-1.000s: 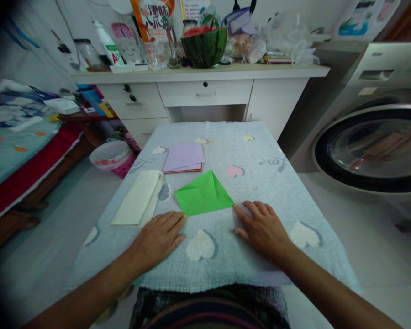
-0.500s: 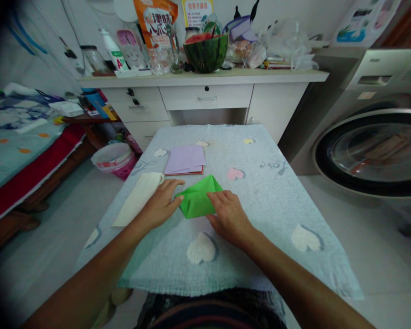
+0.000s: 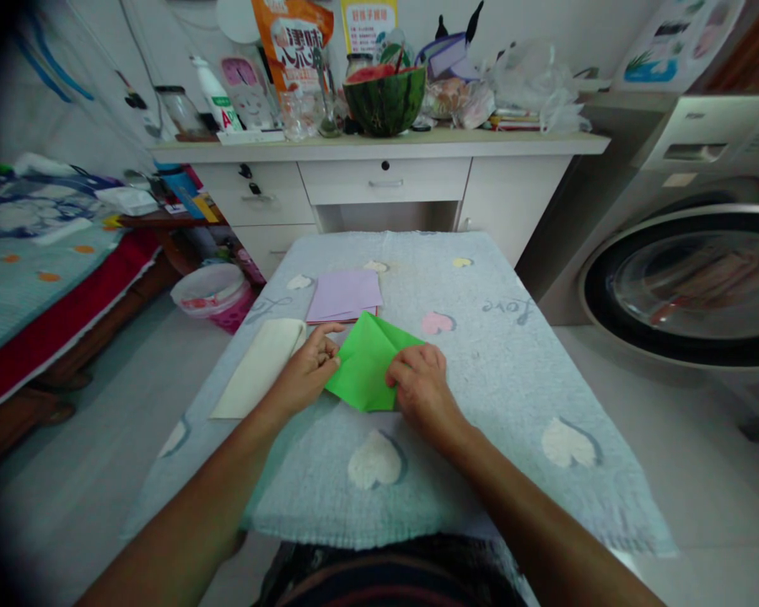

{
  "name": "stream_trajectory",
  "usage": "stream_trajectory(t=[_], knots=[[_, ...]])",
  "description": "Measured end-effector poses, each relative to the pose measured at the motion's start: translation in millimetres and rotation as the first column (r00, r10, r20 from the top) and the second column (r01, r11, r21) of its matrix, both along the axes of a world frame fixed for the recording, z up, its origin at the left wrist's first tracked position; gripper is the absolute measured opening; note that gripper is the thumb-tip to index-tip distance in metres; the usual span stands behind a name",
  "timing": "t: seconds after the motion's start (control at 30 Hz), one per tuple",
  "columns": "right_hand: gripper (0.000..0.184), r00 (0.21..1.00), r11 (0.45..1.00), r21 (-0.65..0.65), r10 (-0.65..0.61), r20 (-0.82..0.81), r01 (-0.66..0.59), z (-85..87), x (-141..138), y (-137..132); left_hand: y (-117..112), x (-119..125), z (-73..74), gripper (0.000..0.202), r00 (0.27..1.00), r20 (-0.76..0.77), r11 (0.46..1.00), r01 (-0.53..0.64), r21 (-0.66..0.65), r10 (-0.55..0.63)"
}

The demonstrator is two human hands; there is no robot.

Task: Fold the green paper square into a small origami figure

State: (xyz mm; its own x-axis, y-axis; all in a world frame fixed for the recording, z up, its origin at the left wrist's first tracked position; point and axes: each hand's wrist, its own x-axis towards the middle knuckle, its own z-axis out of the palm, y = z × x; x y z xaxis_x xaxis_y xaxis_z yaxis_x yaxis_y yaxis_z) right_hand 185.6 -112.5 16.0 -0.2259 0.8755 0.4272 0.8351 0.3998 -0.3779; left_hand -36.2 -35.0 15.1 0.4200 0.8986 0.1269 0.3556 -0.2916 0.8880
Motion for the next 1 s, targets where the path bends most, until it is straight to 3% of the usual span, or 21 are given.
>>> stream_trajectory(t=[0.07,0.17,0.23,0.33,0.5,0.63,0.77,0.87,0.93,1.0], knots=[[0.029,0.999,0.995,0.093,-0.044,0.005,0.044,3.4,10.0,-3.5,-4.1,-1.8,1.5,0.043,0.997,0.068,0.997,0.034,-0.066,-0.030],[0.026,0.998,0.993,0.116,-0.037,0.059,0.030,0.5,25.2,-10.4,-13.7,-0.7,3.2,0.033,0.993,0.063,0.982,0.106,-0.159,-0.097],[0.026,0.996,0.998,0.052,0.035,0.083,-0.039,-4.0,33.4,-17.0,-21.7,1.6,4.2,0.025,0.993,-0.023,0.983,0.108,-0.148,-0.112],[0.032,0.991,0.989,-0.086,0.125,0.040,-0.121,-5.5,40.9,-30.5,-33.5,5.1,4.8,0.029,0.984,-0.118,0.986,0.123,-0.111,-0.136],[0.053,0.992,0.977,-0.171,0.128,-0.011,-0.128,5.3,44.2,-47.7,-45.8,11.1,2.2,0.042,0.991,-0.112,0.985,0.048,-0.166,-0.067],[0.043,0.995,0.992,-0.098,0.088,0.047,-0.083,0.0,47.2,-43.8,-51.0,20.4,1.2,0.046,1.000,0.019,0.954,-0.011,-0.299,0.018],[0.030,0.997,0.999,-0.047,0.005,0.083,-0.001,-12.9,54.2,-35.0,-58.0,24.0,0.4,0.054,0.994,0.101,0.926,0.071,-0.370,-0.036],[0.026,0.999,0.999,-0.051,0.009,0.031,-0.008,-20.1,59.7,-32.4,-63.5,18.9,-0.1,0.064,0.988,-0.063,0.957,0.117,-0.265,-0.138],[0.024,1.000,0.998,-0.051,0.025,-0.019,-0.025,-24.0,62.1,-31.8,-66.7,14.9,0.1,0.068,0.956,-0.271,0.994,0.113,-0.003,-0.110],[0.024,0.998,0.998,-0.055,0.030,-0.062,-0.033,-27.3,63.5,-31.5,-69.2,13.1,0.6,0.065,0.894,-0.443,0.944,0.090,0.319,0.064]])
